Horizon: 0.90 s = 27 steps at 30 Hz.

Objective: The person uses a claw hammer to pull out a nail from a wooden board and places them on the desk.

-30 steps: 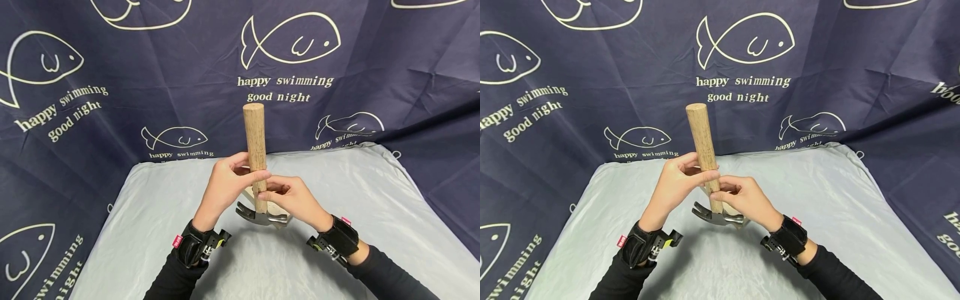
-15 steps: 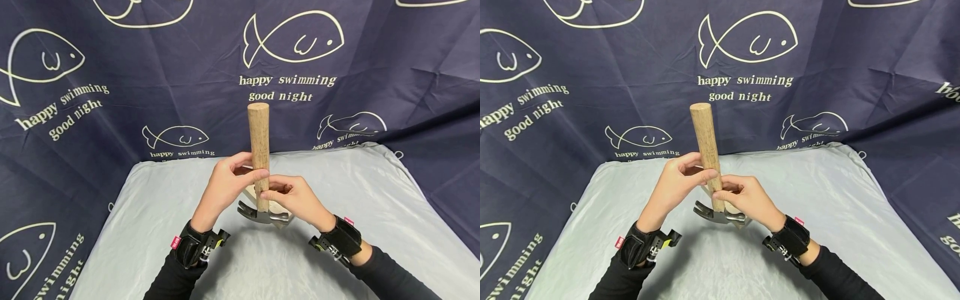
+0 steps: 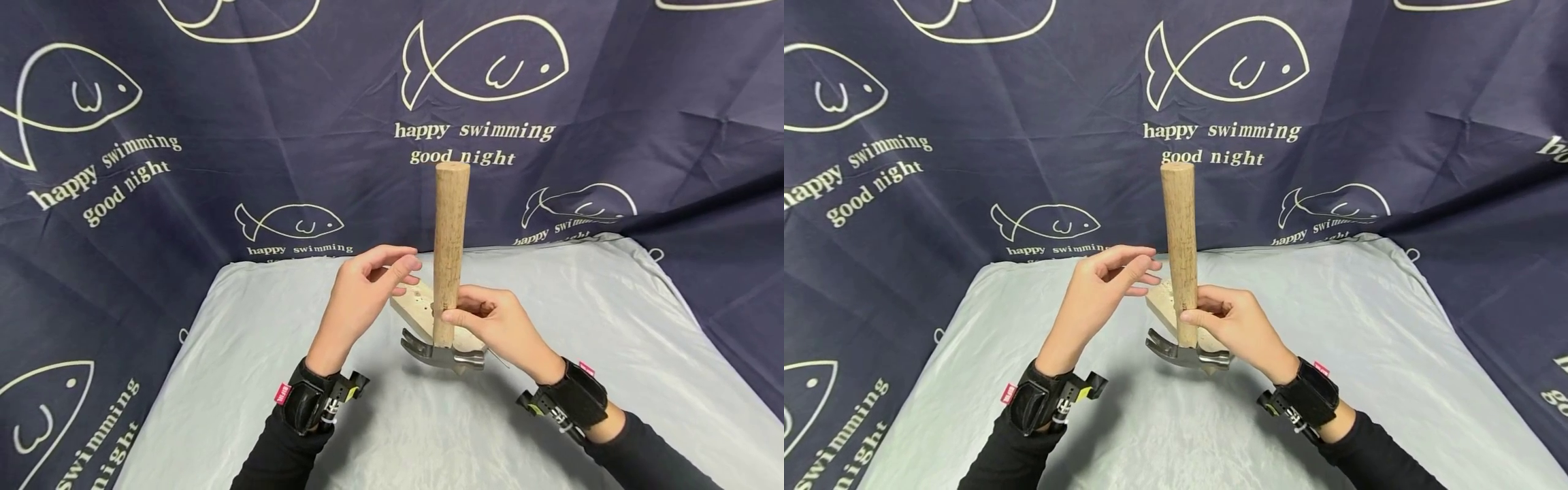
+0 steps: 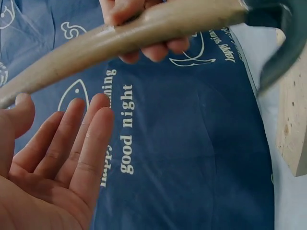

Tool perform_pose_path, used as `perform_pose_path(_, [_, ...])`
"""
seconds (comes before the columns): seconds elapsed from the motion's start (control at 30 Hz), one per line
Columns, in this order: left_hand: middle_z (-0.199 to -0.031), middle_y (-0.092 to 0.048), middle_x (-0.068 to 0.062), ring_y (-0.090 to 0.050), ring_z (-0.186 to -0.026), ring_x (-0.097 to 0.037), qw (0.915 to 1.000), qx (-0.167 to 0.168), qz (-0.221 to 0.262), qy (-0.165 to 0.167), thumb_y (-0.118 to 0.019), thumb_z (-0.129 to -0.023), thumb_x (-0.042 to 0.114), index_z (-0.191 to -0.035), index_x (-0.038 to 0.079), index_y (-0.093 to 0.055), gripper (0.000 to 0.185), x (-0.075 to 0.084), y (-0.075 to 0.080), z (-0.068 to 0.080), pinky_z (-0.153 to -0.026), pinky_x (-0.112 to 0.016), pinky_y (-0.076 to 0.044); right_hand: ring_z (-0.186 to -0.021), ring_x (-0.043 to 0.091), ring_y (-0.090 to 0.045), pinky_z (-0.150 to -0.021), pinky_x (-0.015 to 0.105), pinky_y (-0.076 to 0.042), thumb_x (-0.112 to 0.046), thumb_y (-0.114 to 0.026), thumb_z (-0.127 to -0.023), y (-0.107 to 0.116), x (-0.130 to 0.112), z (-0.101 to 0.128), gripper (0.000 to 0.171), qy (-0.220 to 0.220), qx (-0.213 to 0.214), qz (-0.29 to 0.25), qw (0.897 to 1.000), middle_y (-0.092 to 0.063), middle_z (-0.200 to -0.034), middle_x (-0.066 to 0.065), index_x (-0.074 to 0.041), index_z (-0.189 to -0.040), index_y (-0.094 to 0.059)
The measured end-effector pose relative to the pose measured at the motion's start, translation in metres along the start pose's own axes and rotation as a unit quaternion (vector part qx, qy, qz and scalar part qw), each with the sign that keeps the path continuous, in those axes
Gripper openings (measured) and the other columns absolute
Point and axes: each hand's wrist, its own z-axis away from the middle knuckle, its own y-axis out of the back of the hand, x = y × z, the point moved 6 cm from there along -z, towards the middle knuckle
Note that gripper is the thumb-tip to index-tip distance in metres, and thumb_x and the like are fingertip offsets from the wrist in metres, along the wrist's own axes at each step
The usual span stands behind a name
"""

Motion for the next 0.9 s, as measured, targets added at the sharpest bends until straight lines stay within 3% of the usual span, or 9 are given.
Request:
perform_pose_path(0.3, [-0.109,-0.079,-0.006,-0.078,-0.094,-0.022,0.9985,-0.019,-0.03,0.043,-0.063,-0.11,0.038,-0.123,0.011,-0.078,0.034,-0.018,0.009,0.0,-0.079,-0.043,-0.065,-0.087,0.018,-0.075,-0.073,0.028,-0.059,-0.011,-0.078,-0.099,0.007,-0.001,0.011,0.019,-0.007,-0.007,0.038,0.999,-0.079,-0.1,-0.003,-0.012,-0.118,-0.078])
perform_pose_path(0.43, [-0.109,-0.079,-0.006,-0.078,-0.093,-0.02,0.9964,-0.038,-0.05,0.058,-0.063,-0.11,0.036,-0.123,0.011,-0.078,0.032,-0.03,0.009,0.001,-0.08,-0.045,-0.064,-0.088,0.017,-0.076,-0.077,0.028,-0.06,-0.014,-0.078,-0.099,0.015,0.001,0.019,0.017,-0.022,0.008,0.069,0.997,-0.079,-0.101,-0.004,-0.013,-0.116,-0.078])
perform_pose_path(0.57, [-0.106,-0.079,-0.006,-0.078,-0.092,-0.022,0.9932,-0.053,-0.07,0.076,-0.065,-0.109,0.032,-0.12,0.01,-0.078,0.028,-0.043,0.01,0.003,-0.079,-0.039,-0.064,-0.092,0.016,-0.076,-0.082,0.029,-0.061,-0.016,-0.078,-0.1,0.024,0.005,0.028,0.018,-0.05,0.021,0.085,0.995,-0.08,-0.103,-0.004,-0.012,-0.117,-0.078])
perform_pose_path(0.77, [-0.104,-0.078,-0.009,-0.078,-0.093,-0.031,0.9903,-0.058,-0.073,0.103,-0.064,-0.109,0.022,-0.117,0.005,-0.078,0.023,-0.056,0.017,0.01,-0.078,-0.039,-0.064,-0.096,0.016,-0.077,-0.085,0.03,-0.062,-0.015,-0.078,-0.1,0.038,0.01,0.039,0.022,-0.081,0.032,0.079,0.993,-0.08,-0.106,0.0,-0.008,-0.121,-0.077])
perform_pose_path(0.9, [-0.103,-0.078,-0.006,-0.078,-0.091,-0.026,0.9882,-0.06,-0.078,0.117,-0.063,-0.11,0.021,-0.116,0.005,-0.077,0.022,-0.06,0.02,0.015,-0.078,-0.038,-0.064,-0.097,0.017,-0.077,-0.084,0.033,-0.063,-0.012,-0.076,-0.101,0.044,0.012,0.045,0.025,-0.097,0.028,0.051,0.994,-0.079,-0.107,0.008,-0.001,-0.122,-0.075])
